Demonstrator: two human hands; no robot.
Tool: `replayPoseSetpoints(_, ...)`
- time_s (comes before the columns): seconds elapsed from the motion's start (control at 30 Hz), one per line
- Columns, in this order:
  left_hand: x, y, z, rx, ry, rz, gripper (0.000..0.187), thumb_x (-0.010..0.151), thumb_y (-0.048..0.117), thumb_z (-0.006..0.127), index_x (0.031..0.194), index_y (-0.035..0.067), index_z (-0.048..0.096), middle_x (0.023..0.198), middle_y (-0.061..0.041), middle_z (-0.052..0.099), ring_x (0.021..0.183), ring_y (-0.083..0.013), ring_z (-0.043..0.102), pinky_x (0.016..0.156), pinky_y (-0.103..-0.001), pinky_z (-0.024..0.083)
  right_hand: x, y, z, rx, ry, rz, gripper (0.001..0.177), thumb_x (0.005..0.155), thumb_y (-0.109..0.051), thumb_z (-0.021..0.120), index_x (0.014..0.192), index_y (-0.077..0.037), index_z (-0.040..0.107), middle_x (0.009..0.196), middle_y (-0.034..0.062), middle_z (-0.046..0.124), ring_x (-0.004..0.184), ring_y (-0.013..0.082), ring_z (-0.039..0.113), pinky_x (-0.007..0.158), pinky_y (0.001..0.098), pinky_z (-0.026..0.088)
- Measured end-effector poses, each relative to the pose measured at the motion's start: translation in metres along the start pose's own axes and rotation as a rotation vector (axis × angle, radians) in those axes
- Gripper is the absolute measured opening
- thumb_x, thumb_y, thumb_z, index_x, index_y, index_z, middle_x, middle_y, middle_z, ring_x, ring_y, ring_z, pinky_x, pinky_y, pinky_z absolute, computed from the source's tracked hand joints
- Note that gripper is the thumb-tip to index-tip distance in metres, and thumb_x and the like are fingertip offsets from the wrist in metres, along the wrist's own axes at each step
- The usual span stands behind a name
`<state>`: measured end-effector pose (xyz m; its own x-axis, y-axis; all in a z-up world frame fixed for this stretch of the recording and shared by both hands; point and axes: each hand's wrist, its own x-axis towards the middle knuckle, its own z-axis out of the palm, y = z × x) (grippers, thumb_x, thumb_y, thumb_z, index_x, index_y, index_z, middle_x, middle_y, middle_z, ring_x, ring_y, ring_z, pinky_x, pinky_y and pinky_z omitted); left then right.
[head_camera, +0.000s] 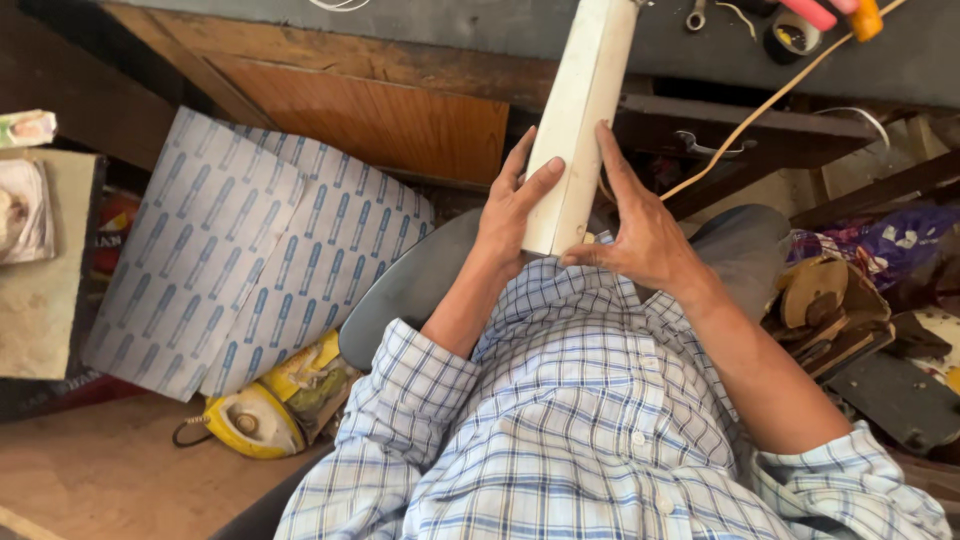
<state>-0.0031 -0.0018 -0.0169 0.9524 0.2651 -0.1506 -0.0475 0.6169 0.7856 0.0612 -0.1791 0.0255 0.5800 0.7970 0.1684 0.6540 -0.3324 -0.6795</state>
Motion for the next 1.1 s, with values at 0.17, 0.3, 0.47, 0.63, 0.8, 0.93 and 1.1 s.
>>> replayPoseSetpoints(0.17,0.002,0.005,-0.013,0.145,-0.133,-0.054,0.105,0.082,0.039,0.079,0.163,0.010,0.019,0.152,-0.024,0.046,0.134,-0.0314,0.055,0.102,-0.042,0.056,0.001,0.002,0.008,-0.171,0.041,0.008,0.143,0.057,-0.080,0.076,0.168,-0.020,0.009,0.174,0.0251,0.011,0.152,0.0468,0.036,0.118,0.0508,0.043)
replayPoseSetpoints(0.3,0.002,0.003,-0.015,0.224,-0.147,-0.033,0.109,0.075,0.038,0.085,0.160,0.006,0.026,0.148,-0.028,0.050,0.134,-0.0376,0.053,0.103,-0.045,0.055,0.004,0.001,0.008,-0.194,0.025,0.047,0.145,0.055,-0.083,0.078,0.168,-0.022,0.011,0.174,0.0246,0.006,0.149,0.0484,0.040,0.113,0.0505,0.050)
replayPoseSetpoints(0.47,0.002,0.003,-0.016,0.083,-0.138,-0.069,0.104,0.073,0.035,0.085,0.156,0.002,0.031,0.139,-0.030,0.055,0.128,-0.0404,0.059,0.097,-0.048,0.060,0.005,-0.006,0.004,-0.171,0.045,0.014,0.142,0.057,-0.081,0.079,0.168,-0.020,0.014,0.173,0.0267,0.007,0.149,0.0493,0.040,0.114,0.0516,0.048)
replayPoseSetpoints(0.63,-0.002,0.011,-0.009,-0.067,-0.209,-0.078,0.095,0.082,0.032,0.080,0.157,0.000,0.031,0.139,-0.028,0.053,0.126,-0.0373,0.059,0.096,-0.046,0.060,0.005,-0.017,-0.001,-0.143,0.065,-0.073,0.134,0.067,-0.075,0.080,0.169,-0.019,0.016,0.173,0.0294,0.004,0.156,0.0524,0.029,0.122,0.0550,0.042)
replayPoseSetpoints(0.8,-0.009,0.026,0.000,-0.132,-0.221,-0.088,0.088,0.087,0.034,0.075,0.155,0.000,0.031,0.135,-0.029,0.054,0.119,-0.0354,0.063,0.088,-0.044,0.063,-0.006,-0.032,-0.008,-0.361,0.116,-0.174,0.124,0.068,-0.073,0.080,0.163,-0.016,0.026,0.169,0.0264,0.018,0.152,0.0482,0.032,0.124,0.0596,0.033)
replayPoseSetpoints(0.93,-0.012,0.028,0.010,-0.154,-0.222,-0.093,0.084,0.090,0.033,0.072,0.155,0.000,0.031,0.136,-0.030,0.054,0.122,-0.0348,0.064,0.091,-0.043,0.063,-0.018,-0.038,0.001,-0.336,0.242,-0.201,0.107,0.086,-0.065,0.073,0.166,-0.012,0.026,0.171,0.0254,0.022,0.155,0.0449,0.037,0.129,0.0574,0.033)
replayPoseSetpoints(1.1,-0.018,0.021,0.018,-0.318,-0.171,-0.122,0.081,0.092,0.035,0.067,0.156,0.003,0.029,0.138,-0.027,0.052,0.125,-0.0324,0.061,0.097,-0.044,0.061,-0.021,-0.037,0.013,-0.408,0.312,-0.216,0.102,0.093,-0.054,0.075,0.168,-0.007,0.023,0.173,0.0245,0.021,0.157,0.0429,0.038,0.124,0.0530,0.034)
